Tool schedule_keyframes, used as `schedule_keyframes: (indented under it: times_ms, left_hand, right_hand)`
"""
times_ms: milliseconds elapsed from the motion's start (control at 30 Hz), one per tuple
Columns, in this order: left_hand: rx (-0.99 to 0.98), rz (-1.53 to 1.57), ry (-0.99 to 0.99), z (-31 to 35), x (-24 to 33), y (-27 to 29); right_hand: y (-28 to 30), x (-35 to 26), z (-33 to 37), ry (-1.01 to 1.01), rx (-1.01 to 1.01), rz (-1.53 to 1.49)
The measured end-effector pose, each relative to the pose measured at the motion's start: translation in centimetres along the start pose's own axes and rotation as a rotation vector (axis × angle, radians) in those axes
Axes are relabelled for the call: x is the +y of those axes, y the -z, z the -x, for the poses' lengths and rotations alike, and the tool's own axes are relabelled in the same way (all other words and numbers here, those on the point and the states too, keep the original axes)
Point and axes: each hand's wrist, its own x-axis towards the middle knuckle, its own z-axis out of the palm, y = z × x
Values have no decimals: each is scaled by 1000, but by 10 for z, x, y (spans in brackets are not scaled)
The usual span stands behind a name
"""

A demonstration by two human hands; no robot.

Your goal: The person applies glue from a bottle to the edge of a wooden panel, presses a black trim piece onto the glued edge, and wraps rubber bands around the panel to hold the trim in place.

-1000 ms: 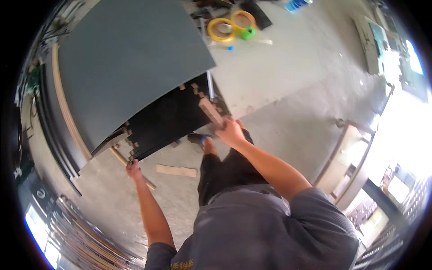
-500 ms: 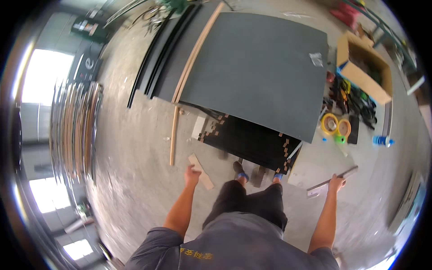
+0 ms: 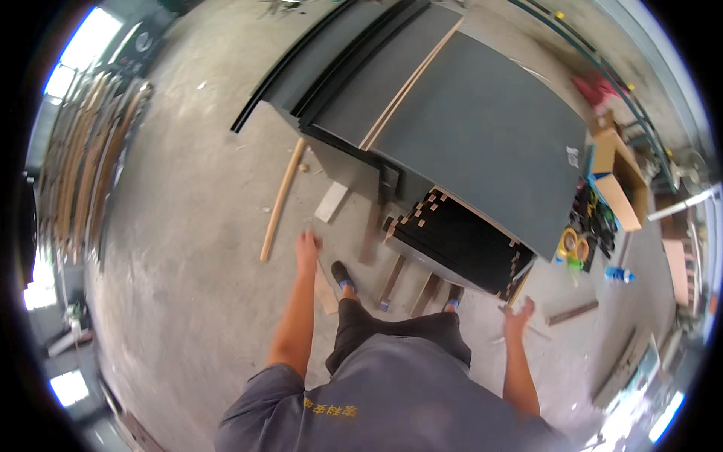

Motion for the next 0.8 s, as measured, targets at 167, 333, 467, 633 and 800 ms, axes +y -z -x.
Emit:
schedule_keyframes:
  times_ms: [167,333,467,633,800]
  left_hand:
    - [-240,721,77,-152,222,-46]
    - [-308,687,255,-233,258,-70]
    - [-572,602,126,-229,243,-61]
    - [-1125,271,253,-172,209,-25]
    - [-1132,273,49,-94,254,-14]
  right_hand:
    - [-60,-224,104,31,-427,-168]
    - [-51,-387,142,150,-607,-194]
    - [-78,-433,138,100,-577,-305]
    - [-140,-530,62,170,-460,-471]
    - [-215,-642,-79,163,-199,-648]
